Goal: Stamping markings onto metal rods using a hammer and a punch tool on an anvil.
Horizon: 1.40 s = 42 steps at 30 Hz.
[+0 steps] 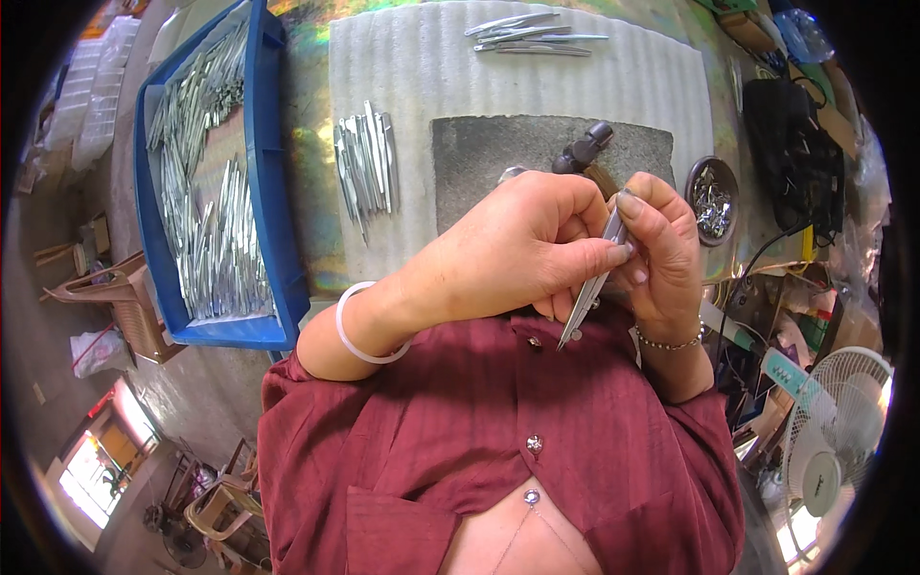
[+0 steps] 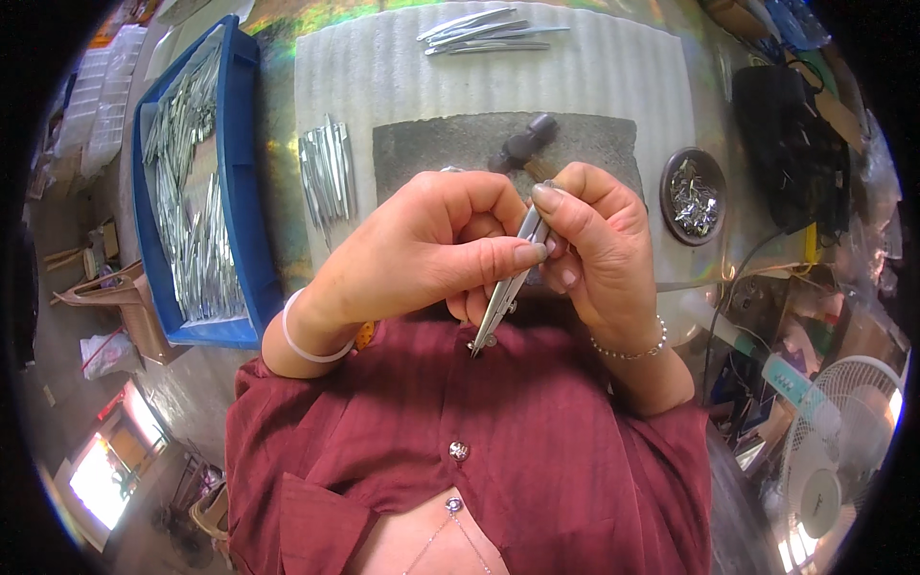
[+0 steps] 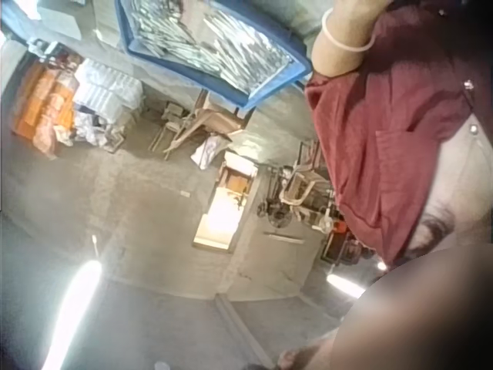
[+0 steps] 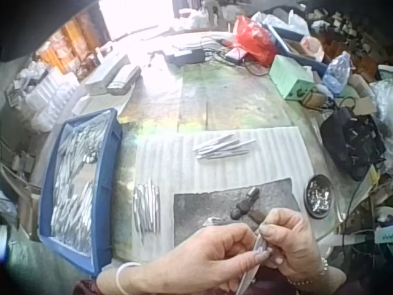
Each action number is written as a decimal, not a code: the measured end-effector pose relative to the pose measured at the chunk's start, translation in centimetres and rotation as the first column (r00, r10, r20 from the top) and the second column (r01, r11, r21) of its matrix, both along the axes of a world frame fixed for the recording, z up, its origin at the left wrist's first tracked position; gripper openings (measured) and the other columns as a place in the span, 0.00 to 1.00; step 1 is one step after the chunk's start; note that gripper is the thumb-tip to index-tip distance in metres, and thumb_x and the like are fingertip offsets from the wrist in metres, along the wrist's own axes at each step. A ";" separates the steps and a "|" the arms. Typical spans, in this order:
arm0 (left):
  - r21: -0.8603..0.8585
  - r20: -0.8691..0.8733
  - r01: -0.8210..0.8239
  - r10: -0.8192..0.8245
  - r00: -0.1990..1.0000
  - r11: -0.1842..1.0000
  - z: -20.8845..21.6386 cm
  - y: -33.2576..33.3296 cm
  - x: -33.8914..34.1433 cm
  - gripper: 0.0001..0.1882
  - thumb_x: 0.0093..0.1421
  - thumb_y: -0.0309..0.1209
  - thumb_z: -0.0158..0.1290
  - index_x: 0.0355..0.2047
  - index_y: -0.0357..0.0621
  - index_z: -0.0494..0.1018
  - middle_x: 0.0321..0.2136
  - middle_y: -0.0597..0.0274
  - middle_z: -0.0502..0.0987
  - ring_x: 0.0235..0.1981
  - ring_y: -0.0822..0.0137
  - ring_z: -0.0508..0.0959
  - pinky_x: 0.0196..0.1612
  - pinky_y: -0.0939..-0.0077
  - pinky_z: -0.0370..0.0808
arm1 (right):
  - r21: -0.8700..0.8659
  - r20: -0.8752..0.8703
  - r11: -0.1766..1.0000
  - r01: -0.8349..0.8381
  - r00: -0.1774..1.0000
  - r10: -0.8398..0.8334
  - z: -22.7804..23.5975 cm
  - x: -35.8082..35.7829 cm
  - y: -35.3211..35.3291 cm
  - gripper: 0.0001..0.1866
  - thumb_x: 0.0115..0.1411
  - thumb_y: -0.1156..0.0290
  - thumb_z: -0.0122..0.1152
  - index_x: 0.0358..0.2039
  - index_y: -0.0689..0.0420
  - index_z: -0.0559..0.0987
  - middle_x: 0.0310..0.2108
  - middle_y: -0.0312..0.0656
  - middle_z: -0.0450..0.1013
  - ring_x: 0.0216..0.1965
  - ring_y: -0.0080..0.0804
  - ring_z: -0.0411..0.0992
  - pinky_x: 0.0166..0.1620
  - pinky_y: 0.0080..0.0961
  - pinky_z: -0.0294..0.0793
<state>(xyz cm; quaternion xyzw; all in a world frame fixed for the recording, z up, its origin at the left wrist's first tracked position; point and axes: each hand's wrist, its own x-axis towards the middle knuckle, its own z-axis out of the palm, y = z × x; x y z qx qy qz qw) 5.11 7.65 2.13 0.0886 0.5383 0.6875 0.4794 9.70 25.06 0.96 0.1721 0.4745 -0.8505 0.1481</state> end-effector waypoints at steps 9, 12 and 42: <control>-0.022 0.007 0.038 -0.038 0.999 0.999 0.2 1.4 0.0 0.09 0.60 0.29 0.53 0.29 0.36 0.68 0.17 0.66 0.73 0.15 0.80 0.73 0.16 0.89 0.67 | -0.027 0.008 0.998 0.050 0.999 -0.050 -0.4 0.8 1.0 0.09 0.61 0.71 0.55 0.23 0.56 0.70 0.16 0.32 0.66 0.11 0.11 0.56 0.13 0.09 0.54; -0.032 -0.004 0.045 -0.045 0.999 0.998 0.3 1.6 -0.2 0.09 0.60 0.29 0.53 0.29 0.36 0.68 0.16 0.66 0.73 0.15 0.80 0.73 0.15 0.89 0.67 | -0.032 0.007 0.998 0.060 0.998 -0.060 -0.5 0.7 1.2 0.09 0.60 0.71 0.55 0.23 0.56 0.70 0.16 0.32 0.66 0.11 0.11 0.56 0.13 0.09 0.54; -0.119 -0.206 0.182 -0.203 0.957 0.976 0.0 2.1 -4.0 0.10 0.59 0.29 0.55 0.25 0.36 0.68 0.14 0.67 0.70 0.13 0.79 0.71 0.15 0.85 0.67 | 0.065 -0.061 0.975 0.215 0.976 -0.211 -0.6 -0.8 0.3 0.07 0.60 0.73 0.54 0.25 0.56 0.70 0.15 0.30 0.65 0.12 0.12 0.57 0.14 0.10 0.55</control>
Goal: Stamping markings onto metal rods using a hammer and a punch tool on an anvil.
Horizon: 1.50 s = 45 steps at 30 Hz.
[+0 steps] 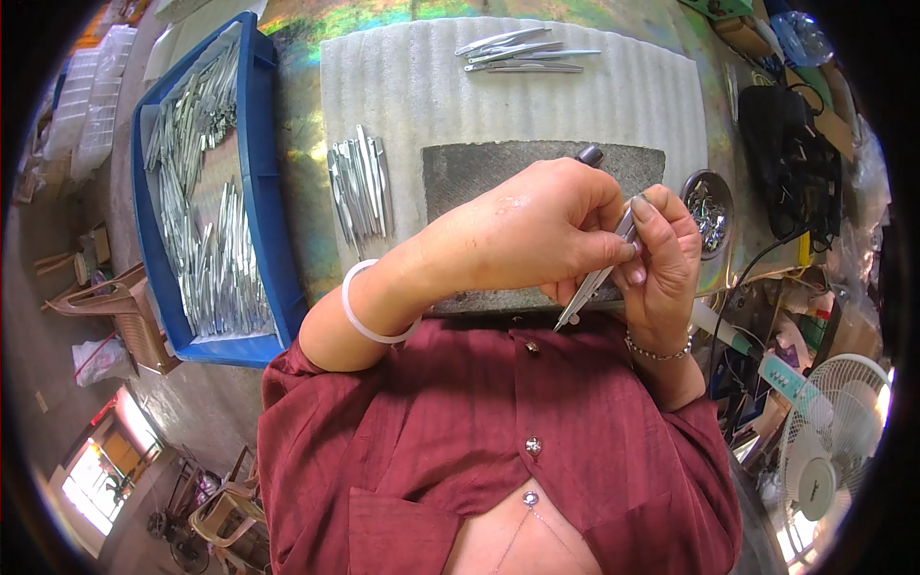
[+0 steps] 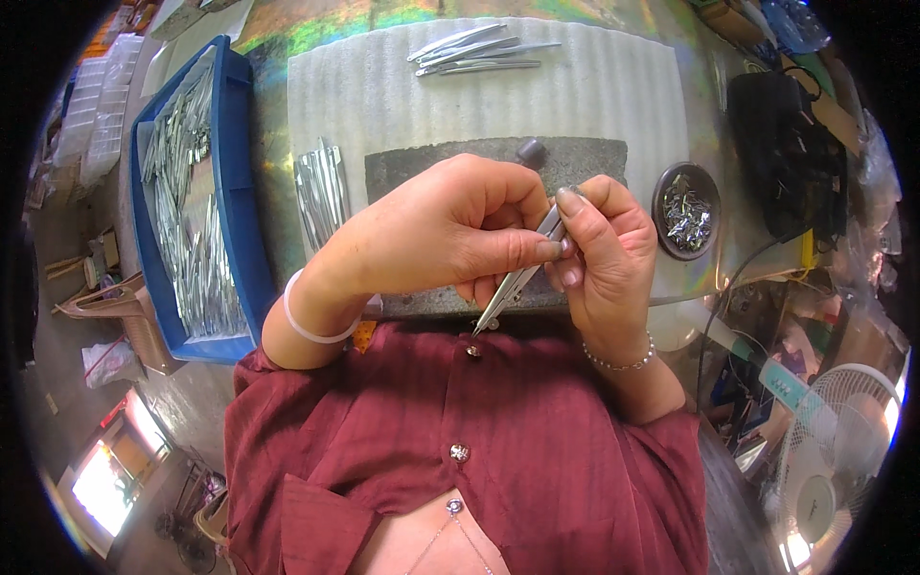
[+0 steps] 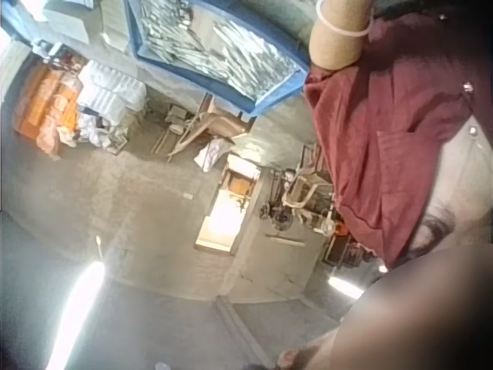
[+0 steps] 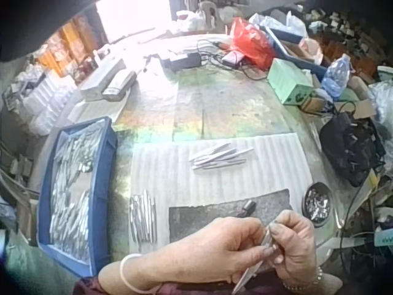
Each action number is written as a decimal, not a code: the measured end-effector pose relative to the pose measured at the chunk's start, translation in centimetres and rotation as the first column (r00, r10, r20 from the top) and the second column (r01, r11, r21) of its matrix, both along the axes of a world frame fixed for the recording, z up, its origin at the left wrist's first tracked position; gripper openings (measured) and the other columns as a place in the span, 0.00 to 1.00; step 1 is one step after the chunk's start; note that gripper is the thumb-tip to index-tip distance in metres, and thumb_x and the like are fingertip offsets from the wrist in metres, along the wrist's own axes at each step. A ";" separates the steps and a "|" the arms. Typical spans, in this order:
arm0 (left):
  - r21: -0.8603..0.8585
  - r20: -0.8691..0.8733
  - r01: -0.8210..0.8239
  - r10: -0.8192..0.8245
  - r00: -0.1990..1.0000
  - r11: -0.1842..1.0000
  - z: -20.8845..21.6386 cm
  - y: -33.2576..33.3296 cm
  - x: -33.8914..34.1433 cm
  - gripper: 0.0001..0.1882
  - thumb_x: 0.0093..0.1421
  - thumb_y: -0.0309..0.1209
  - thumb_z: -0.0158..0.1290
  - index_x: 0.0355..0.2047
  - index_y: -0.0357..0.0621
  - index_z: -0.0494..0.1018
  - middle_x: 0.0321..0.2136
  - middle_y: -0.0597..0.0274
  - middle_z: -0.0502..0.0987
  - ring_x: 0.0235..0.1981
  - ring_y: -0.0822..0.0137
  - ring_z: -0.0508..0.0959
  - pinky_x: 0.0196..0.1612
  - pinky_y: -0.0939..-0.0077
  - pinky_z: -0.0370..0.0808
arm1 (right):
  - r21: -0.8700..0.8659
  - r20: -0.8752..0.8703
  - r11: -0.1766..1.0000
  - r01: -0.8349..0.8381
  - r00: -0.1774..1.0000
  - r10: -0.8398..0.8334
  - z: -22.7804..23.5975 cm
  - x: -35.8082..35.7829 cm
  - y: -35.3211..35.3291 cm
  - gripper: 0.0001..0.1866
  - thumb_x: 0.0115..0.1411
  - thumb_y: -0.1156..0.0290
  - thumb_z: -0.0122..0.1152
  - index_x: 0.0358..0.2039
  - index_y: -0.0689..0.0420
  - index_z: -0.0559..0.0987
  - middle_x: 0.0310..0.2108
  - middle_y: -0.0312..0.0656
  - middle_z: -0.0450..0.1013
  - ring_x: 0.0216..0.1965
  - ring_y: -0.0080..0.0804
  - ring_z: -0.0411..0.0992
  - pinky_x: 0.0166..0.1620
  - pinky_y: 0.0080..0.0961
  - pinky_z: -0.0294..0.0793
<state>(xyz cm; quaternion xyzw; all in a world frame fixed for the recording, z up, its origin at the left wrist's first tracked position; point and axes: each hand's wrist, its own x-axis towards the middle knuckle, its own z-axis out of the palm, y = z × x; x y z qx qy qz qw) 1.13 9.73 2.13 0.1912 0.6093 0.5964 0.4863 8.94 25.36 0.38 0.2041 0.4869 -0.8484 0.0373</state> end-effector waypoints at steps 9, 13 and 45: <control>0.007 0.051 -0.017 0.017 0.999 1.000 -0.1 -0.1 -0.1 0.10 0.59 0.30 0.55 0.26 0.36 0.69 0.14 0.66 0.70 0.13 0.79 0.71 0.15 0.85 0.67 | -0.023 0.016 1.000 -0.010 1.000 0.011 0.0 -0.2 0.0 0.08 0.61 0.73 0.54 0.24 0.55 0.70 0.16 0.31 0.65 0.12 0.12 0.57 0.15 0.11 0.56; 0.010 0.082 -0.029 0.028 0.996 1.000 -0.4 -0.2 -0.2 0.10 0.58 0.30 0.56 0.26 0.36 0.69 0.14 0.66 0.70 0.13 0.78 0.72 0.15 0.86 0.67 | -0.028 0.042 1.000 -0.003 0.999 0.004 0.0 -0.4 -0.2 0.08 0.61 0.73 0.54 0.24 0.55 0.69 0.16 0.31 0.65 0.12 0.12 0.57 0.15 0.11 0.56; 0.288 0.626 -0.898 0.643 0.440 0.333 -1.5 -4.7 3.9 0.07 0.62 0.27 0.49 0.40 0.40 0.68 0.33 0.53 0.76 0.29 0.67 0.79 0.29 0.79 0.80 | 0.941 -0.026 0.294 -0.167 0.831 0.555 1.0 -9.8 5.8 0.17 0.52 0.74 0.56 0.44 0.58 0.73 0.33 0.44 0.73 0.26 0.28 0.72 0.30 0.24 0.71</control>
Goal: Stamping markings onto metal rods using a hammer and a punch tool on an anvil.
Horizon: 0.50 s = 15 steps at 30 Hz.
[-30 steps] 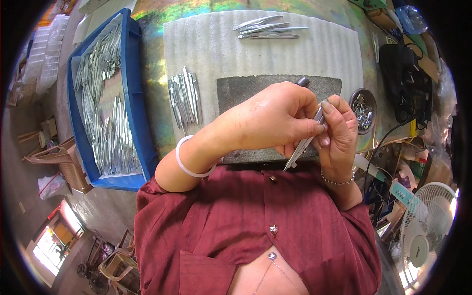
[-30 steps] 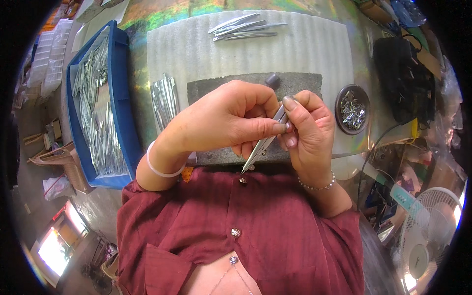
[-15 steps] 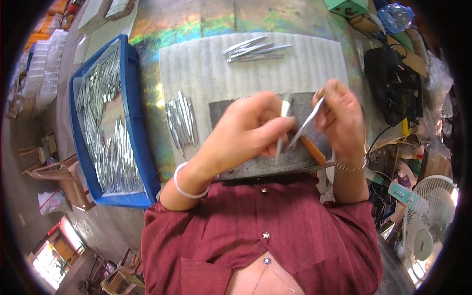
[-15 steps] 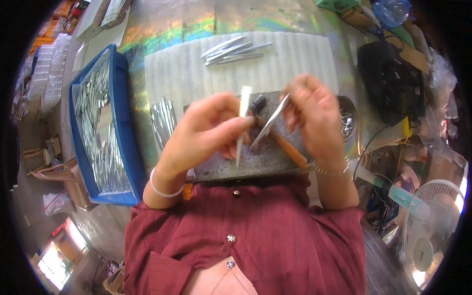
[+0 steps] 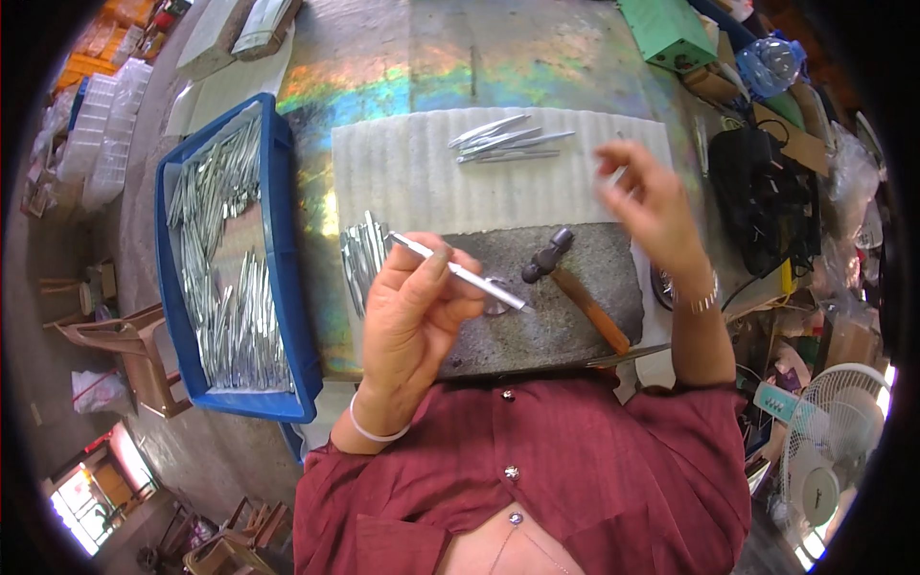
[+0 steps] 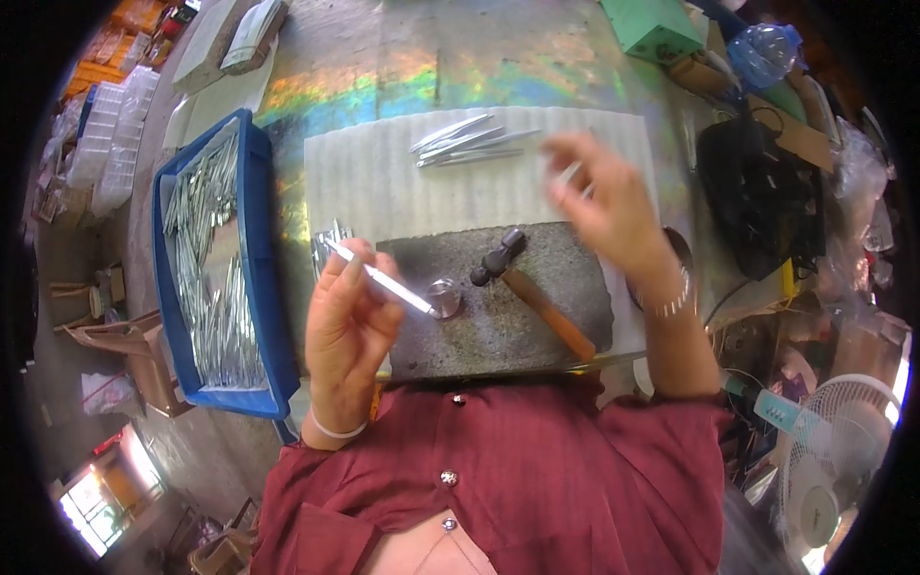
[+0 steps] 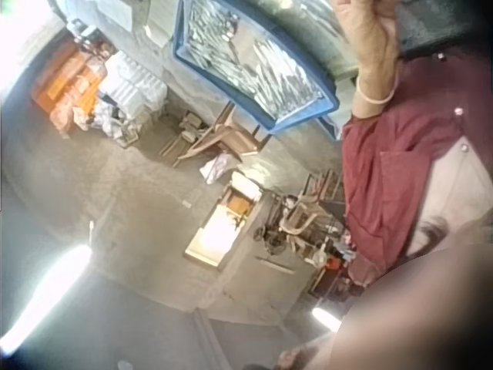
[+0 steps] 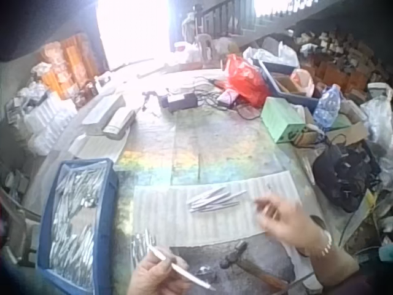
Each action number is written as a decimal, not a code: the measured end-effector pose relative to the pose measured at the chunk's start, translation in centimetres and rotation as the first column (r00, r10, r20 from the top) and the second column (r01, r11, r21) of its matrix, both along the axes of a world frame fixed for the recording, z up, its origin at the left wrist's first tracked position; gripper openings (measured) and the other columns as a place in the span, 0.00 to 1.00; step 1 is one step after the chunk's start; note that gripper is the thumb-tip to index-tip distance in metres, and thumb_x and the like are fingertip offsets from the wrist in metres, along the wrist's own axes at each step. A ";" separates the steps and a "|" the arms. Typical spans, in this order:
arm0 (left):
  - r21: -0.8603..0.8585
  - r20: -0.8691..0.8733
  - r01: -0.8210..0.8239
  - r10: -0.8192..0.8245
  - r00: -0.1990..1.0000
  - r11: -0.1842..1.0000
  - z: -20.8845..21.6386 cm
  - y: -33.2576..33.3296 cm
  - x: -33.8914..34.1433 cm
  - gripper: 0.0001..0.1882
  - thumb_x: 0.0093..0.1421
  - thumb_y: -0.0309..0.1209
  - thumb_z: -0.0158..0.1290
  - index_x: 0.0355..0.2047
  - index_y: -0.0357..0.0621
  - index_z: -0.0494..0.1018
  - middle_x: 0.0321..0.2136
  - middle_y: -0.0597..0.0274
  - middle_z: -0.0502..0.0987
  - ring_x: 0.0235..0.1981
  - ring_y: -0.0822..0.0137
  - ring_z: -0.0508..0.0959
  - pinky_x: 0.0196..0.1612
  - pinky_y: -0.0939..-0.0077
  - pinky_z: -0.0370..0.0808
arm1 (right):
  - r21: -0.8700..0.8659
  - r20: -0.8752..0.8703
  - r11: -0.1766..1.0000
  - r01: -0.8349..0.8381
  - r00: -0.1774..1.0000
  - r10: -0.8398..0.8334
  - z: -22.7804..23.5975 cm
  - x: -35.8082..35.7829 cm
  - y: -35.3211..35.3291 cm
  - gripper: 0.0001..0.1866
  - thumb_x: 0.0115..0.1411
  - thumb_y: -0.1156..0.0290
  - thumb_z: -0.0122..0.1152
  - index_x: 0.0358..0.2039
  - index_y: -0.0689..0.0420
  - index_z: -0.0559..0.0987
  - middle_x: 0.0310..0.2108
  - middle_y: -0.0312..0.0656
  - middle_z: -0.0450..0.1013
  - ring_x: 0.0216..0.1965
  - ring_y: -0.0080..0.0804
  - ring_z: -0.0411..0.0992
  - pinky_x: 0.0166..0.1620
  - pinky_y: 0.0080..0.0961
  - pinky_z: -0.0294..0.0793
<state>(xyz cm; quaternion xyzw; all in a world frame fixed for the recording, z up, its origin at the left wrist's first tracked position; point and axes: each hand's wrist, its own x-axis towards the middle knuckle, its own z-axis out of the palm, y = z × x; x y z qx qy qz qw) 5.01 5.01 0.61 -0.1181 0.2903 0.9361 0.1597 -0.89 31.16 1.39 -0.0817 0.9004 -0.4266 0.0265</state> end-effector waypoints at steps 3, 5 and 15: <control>0.170 0.122 0.015 -0.036 0.992 0.985 -1.0 0.5 0.6 0.06 0.62 0.27 0.48 0.40 0.42 0.67 0.34 0.52 0.76 0.33 0.63 0.80 0.33 0.77 0.82 | -0.516 0.160 0.851 -0.098 0.965 0.208 1.0 5.4 -4.3 0.19 0.51 0.80 0.62 0.45 0.59 0.73 0.31 0.35 0.72 0.26 0.14 0.67 0.28 0.12 0.67; 0.231 0.159 0.099 -0.138 0.978 0.968 -1.6 1.2 1.3 0.05 0.63 0.27 0.48 0.38 0.42 0.67 0.34 0.52 0.76 0.35 0.62 0.80 0.34 0.76 0.81 | -0.639 0.181 0.766 -0.067 0.955 0.234 0.1 7.2 -5.6 0.17 0.52 0.81 0.62 0.44 0.61 0.74 0.31 0.36 0.72 0.26 0.14 0.67 0.29 0.11 0.67; -0.251 0.000 0.478 -0.494 0.870 0.842 -1.1 -0.8 4.4 0.05 0.59 0.22 0.53 0.35 0.37 0.69 0.25 0.64 0.76 0.27 0.80 0.74 0.31 0.86 0.71 | -0.843 0.365 0.519 0.139 0.857 0.363 -0.3 8.8 -7.6 0.04 0.59 0.79 0.56 0.35 0.65 0.74 0.28 0.35 0.73 0.29 0.15 0.70 0.30 0.12 0.70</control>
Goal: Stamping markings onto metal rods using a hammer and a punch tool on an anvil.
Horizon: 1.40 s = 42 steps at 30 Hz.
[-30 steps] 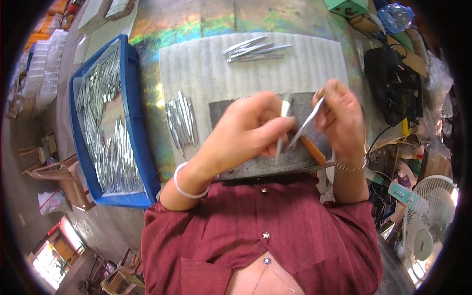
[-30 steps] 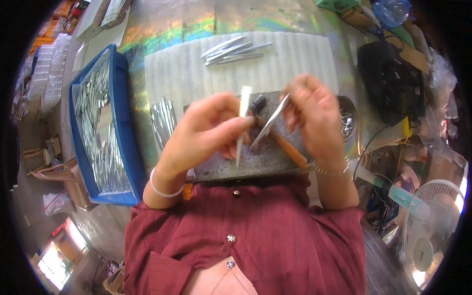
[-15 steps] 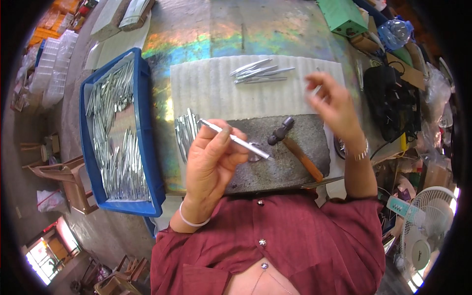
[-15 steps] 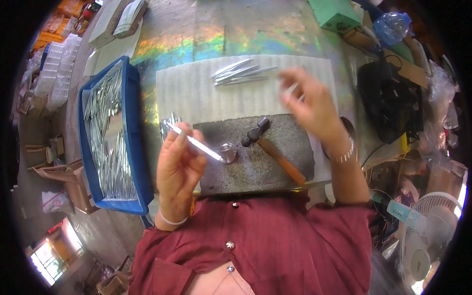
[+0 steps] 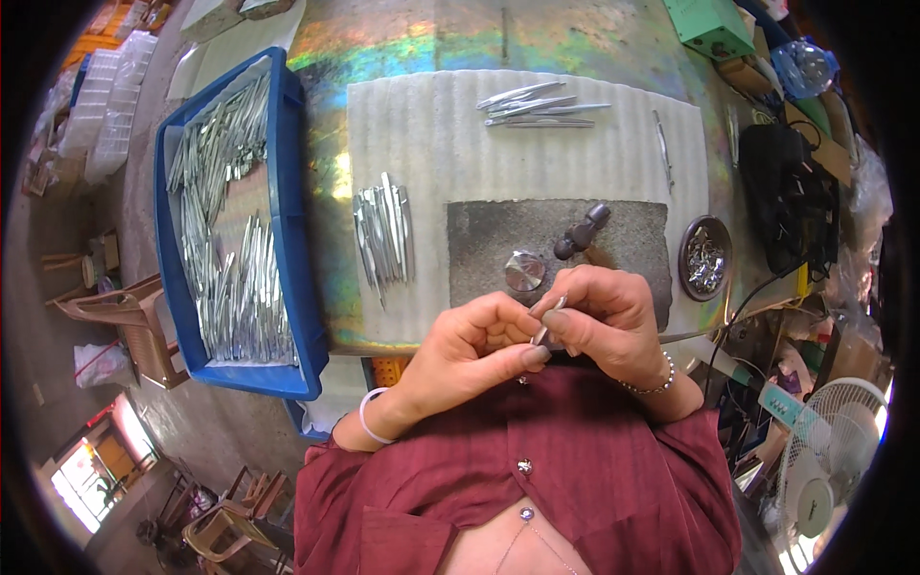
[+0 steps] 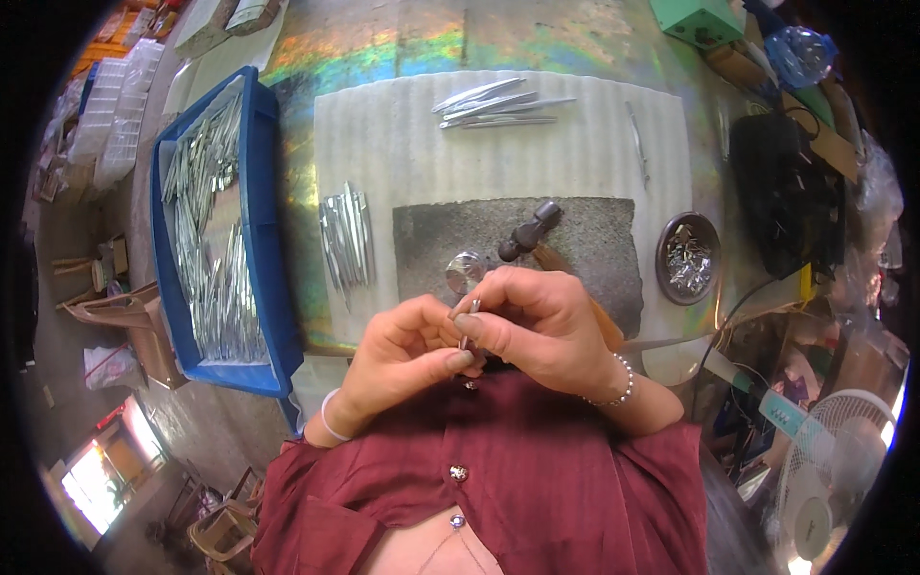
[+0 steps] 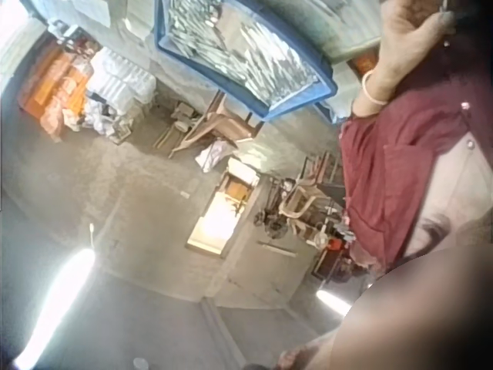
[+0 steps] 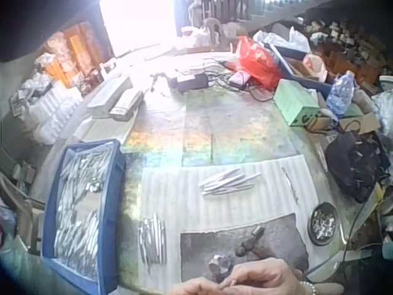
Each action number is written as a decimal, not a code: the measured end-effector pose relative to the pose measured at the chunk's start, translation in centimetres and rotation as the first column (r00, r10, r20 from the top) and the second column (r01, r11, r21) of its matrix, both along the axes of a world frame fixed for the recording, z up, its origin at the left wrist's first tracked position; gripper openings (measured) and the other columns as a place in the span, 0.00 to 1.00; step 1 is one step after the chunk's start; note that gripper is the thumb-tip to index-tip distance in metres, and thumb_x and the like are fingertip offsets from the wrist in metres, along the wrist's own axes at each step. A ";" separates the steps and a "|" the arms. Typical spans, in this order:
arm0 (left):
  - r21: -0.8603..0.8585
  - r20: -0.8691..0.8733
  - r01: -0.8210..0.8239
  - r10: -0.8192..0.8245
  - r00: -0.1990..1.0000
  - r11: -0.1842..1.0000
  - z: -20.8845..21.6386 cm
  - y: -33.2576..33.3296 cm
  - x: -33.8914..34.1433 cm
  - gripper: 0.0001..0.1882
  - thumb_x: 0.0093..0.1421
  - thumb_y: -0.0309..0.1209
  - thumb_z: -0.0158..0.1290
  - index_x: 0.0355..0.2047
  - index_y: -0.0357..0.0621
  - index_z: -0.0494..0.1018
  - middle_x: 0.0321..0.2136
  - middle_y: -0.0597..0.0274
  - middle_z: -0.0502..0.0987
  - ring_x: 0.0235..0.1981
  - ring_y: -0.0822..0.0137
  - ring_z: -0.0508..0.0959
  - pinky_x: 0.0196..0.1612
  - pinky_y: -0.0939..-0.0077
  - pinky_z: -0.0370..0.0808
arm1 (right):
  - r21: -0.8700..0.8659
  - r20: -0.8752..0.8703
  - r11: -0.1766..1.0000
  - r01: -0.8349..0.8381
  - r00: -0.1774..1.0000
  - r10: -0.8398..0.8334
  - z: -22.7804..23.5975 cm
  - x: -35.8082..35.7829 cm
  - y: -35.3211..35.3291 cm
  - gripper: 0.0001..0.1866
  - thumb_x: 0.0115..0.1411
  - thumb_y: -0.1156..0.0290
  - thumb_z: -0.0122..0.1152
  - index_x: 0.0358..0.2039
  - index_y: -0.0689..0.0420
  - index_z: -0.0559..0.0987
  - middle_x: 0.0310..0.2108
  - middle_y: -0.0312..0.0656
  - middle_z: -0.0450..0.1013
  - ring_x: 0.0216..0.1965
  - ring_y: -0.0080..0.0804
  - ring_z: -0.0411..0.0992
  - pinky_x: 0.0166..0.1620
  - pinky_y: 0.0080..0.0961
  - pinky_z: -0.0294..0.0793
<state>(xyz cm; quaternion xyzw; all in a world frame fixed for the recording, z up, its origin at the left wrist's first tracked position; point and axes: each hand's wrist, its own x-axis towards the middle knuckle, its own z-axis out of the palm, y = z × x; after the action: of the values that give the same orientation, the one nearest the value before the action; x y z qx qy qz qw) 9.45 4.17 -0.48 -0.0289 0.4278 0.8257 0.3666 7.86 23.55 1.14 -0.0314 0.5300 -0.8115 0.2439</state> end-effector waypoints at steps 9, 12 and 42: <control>-0.120 -0.154 0.074 -0.093 0.984 0.990 -0.3 -1.0 0.4 0.05 0.61 0.24 0.51 0.34 0.36 0.67 0.23 0.65 0.76 0.26 0.80 0.74 0.28 0.84 0.71 | 0.113 0.175 0.991 -0.066 0.983 0.046 0.0 -0.4 -1.1 0.04 0.59 0.77 0.57 0.33 0.64 0.74 0.26 0.33 0.72 0.29 0.15 0.70 0.30 0.13 0.71; -0.092 -0.136 0.091 -0.103 0.985 0.992 -0.2 -0.9 0.0 0.06 0.62 0.25 0.50 0.35 0.36 0.66 0.26 0.63 0.77 0.28 0.79 0.75 0.31 0.83 0.73 | 0.093 0.194 0.993 -0.068 0.980 0.049 -0.1 -0.6 -1.2 0.04 0.60 0.77 0.56 0.33 0.64 0.73 0.26 0.33 0.72 0.28 0.15 0.70 0.30 0.13 0.70; 0.041 0.051 0.036 -0.038 0.998 0.999 -0.1 -0.7 -1.6 0.06 0.64 0.27 0.47 0.39 0.37 0.65 0.32 0.56 0.78 0.31 0.75 0.77 0.34 0.83 0.74 | -0.378 -0.576 0.910 -0.169 0.813 -0.088 9.5 -0.9 4.0 0.15 0.60 0.66 0.48 0.47 0.50 0.75 0.48 0.39 0.70 0.50 0.31 0.68 0.48 0.41 0.66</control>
<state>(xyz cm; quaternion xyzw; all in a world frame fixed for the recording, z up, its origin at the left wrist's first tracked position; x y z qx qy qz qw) 7.86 3.50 -0.62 -0.0350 0.4018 0.8263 0.3932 6.99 27.55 10.61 -0.3399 0.3946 -0.8503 0.0757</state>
